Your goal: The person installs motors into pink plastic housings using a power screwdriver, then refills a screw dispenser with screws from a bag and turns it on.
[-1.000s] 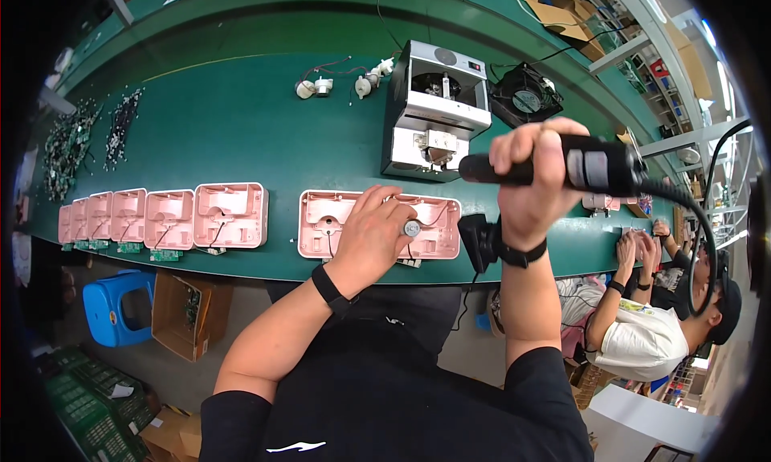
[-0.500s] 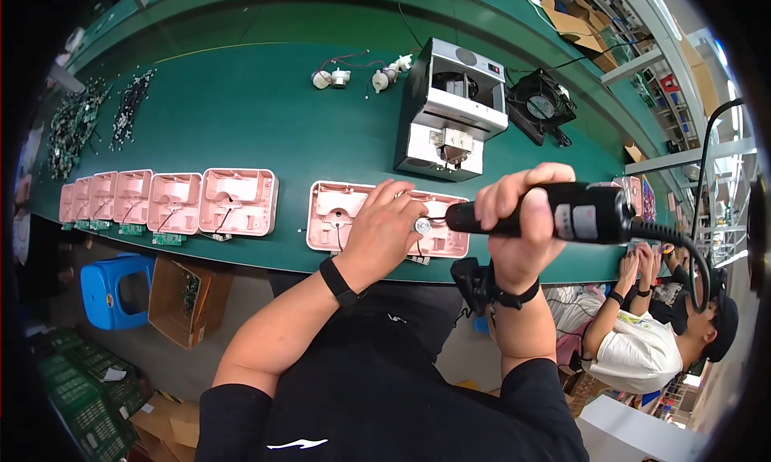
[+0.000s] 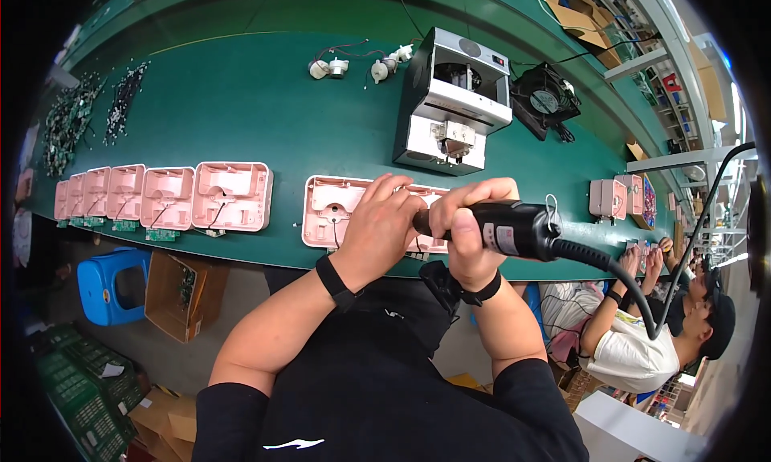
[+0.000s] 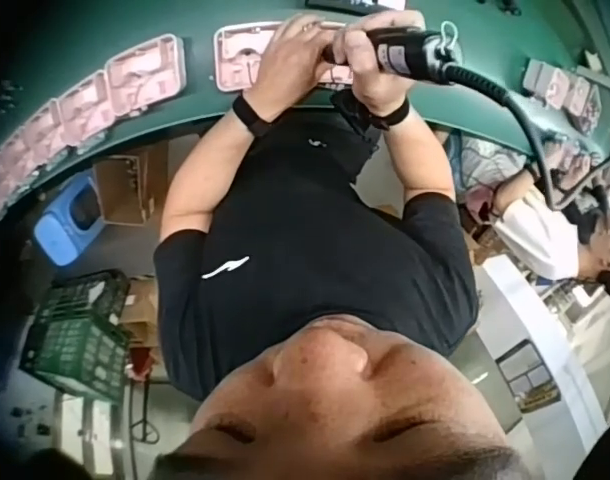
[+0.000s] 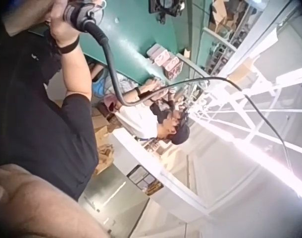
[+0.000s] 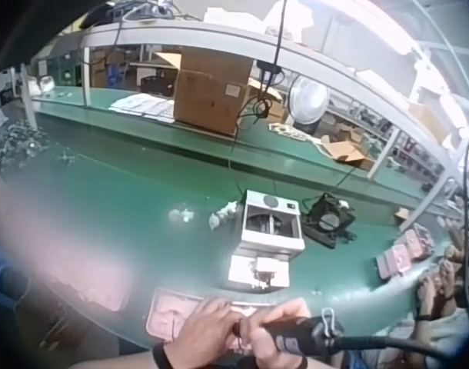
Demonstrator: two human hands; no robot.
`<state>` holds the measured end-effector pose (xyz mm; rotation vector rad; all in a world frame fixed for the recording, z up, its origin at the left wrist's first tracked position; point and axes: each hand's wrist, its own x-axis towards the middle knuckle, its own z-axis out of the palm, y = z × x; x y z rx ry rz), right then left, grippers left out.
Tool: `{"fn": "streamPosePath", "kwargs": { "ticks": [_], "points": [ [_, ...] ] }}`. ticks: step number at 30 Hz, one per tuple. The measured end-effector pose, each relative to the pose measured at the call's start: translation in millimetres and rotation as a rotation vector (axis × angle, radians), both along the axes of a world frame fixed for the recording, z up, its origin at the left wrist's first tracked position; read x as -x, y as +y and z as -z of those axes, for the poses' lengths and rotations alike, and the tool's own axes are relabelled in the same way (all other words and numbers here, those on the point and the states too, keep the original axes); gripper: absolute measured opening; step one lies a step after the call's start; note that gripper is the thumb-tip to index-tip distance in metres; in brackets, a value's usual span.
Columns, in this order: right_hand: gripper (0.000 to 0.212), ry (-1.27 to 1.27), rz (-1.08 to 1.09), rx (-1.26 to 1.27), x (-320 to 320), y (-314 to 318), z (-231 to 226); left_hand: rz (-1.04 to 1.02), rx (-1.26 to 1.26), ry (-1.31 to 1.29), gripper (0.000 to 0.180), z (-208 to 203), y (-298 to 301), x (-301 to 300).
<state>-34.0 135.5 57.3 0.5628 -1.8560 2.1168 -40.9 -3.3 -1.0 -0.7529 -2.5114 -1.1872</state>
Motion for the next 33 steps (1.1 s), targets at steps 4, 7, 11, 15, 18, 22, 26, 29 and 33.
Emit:
{"fn": "streamPosePath", "kwargs": {
  "ticks": [4,7,11,15,18,22,26,29,33],
  "points": [
    [0.036,0.042,-0.069,0.082,0.8,-3.1,1.6,0.001,-0.034,0.015,0.024,2.2,-0.7,1.9],
    [0.029,-0.007,0.037,0.027,1.2,-10.0,-4.8,0.013,-0.007,0.016,0.027,3.8,-2.1,0.6],
    [0.026,-0.014,0.053,0.197,-9.2,2.6,-38.2,0.031,0.023,-0.008,0.035,-14.8,-6.0,-8.3],
    [0.027,0.086,0.061,0.272,-19.7,33.6,-67.2,0.046,0.014,-0.086,0.037,-66.4,-40.0,-20.1],
    [0.029,0.089,0.126,0.277,-32.2,51.4,-72.6,0.047,0.110,-0.208,0.040,-94.4,-85.7,2.9],
    [0.030,0.083,0.179,0.253,-45.2,58.5,-75.5,-0.136,0.269,-0.274,0.045,-80.7,-127.9,92.8],
    [0.032,0.087,0.170,0.232,-55.0,54.8,-75.3,-0.313,0.548,-0.383,0.042,-37.7,-142.4,171.5],
    [0.034,0.090,0.168,0.189,-59.8,57.8,-77.6,-0.349,0.600,-0.320,0.038,-22.8,-138.3,197.1],
    [0.036,0.062,0.200,0.128,-65.5,62.9,-78.5,-0.257,0.536,-0.265,0.034,-16.1,-134.9,203.5]
  ]
}}
